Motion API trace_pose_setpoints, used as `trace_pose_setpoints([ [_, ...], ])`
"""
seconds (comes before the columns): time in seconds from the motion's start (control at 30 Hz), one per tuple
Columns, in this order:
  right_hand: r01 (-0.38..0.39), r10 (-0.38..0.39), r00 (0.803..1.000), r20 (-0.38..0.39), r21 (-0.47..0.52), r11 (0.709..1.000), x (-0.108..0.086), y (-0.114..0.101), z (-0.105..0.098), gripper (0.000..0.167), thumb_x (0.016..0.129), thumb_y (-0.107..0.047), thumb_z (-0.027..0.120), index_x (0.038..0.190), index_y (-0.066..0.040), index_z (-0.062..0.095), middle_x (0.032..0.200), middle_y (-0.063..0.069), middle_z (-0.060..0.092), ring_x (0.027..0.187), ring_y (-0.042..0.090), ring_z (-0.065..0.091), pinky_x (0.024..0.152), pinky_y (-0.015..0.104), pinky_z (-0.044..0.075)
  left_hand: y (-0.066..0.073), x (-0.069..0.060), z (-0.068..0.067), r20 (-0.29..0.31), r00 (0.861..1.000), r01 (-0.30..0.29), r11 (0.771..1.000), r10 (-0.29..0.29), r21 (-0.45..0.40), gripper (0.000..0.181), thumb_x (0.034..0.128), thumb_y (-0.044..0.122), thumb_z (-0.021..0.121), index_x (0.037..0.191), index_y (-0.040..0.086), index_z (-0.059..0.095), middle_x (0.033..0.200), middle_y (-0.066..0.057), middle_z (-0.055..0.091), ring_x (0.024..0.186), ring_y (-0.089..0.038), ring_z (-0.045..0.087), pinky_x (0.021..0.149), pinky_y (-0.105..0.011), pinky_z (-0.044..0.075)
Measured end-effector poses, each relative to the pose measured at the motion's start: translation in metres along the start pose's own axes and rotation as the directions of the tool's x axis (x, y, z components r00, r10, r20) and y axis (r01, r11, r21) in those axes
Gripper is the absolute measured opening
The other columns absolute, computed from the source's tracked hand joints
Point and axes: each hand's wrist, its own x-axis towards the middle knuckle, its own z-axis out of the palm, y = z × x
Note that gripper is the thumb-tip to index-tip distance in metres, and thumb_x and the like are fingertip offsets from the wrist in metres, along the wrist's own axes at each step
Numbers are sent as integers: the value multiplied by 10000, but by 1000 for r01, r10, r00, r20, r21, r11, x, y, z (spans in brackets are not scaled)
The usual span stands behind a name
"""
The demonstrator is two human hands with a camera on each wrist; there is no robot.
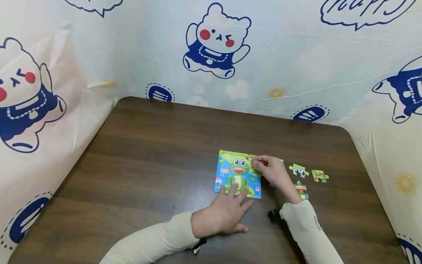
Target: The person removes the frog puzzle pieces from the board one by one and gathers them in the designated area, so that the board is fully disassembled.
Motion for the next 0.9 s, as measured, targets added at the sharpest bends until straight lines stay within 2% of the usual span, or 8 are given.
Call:
trace_pose_setpoints([
  [0.13,-2,3,1000,13,-56,998,-1,-1,0,287,1026,-285,595,1180,-97,747,1063,115,750,756,192,601,660,308,487,0,0,-1,1,1000,3,1000,-3,-4,784,907,771,485,1575,389,336,1687,26,250,1543,-314,267,1125,-567,406],
  [0.3,-14,14,1000,-5,-138,990,-4,-4,1,258,1004,-283,631,1116,-98,772,1056,100,765,814,184,627,706,313,488,0,0,-1,3,1000,8,1000,-8,-6,786,903,771,490,1574,392,334,1686,32,248,1544,-310,263,1125,-569,405],
  [0.43,-31,31,1000,-3,-171,985,-6,-5,2,237,993,-276,648,1068,-92,777,970,74,760,736,174,580,653,301,446,1,-1,-1,3,1000,12,1000,-12,-3,784,903,773,488,1573,396,335,1685,37,247,1544,-303,265,1127,-561,403],
  [0.63,-33,34,999,3,-178,983,-7,-6,2,211,984,-264,659,1035,-88,764,892,57,731,687,170,533,615,288,418,1,-1,-1,-3,1000,10,1000,-10,-9,781,902,769,499,1569,390,349,1683,30,254,1539,-308,276,1122,-565,408],
  [0.9,-12,11,1000,-11,-145,989,-8,-5,-1,159,956,-251,712,986,-96,722,886,64,702,720,185,540,633,290,434,0,0,1,-10,1000,5,1000,-5,-14,784,898,773,500,1566,388,355,1679,23,264,1534,-315,282,1111,-576,417],
])
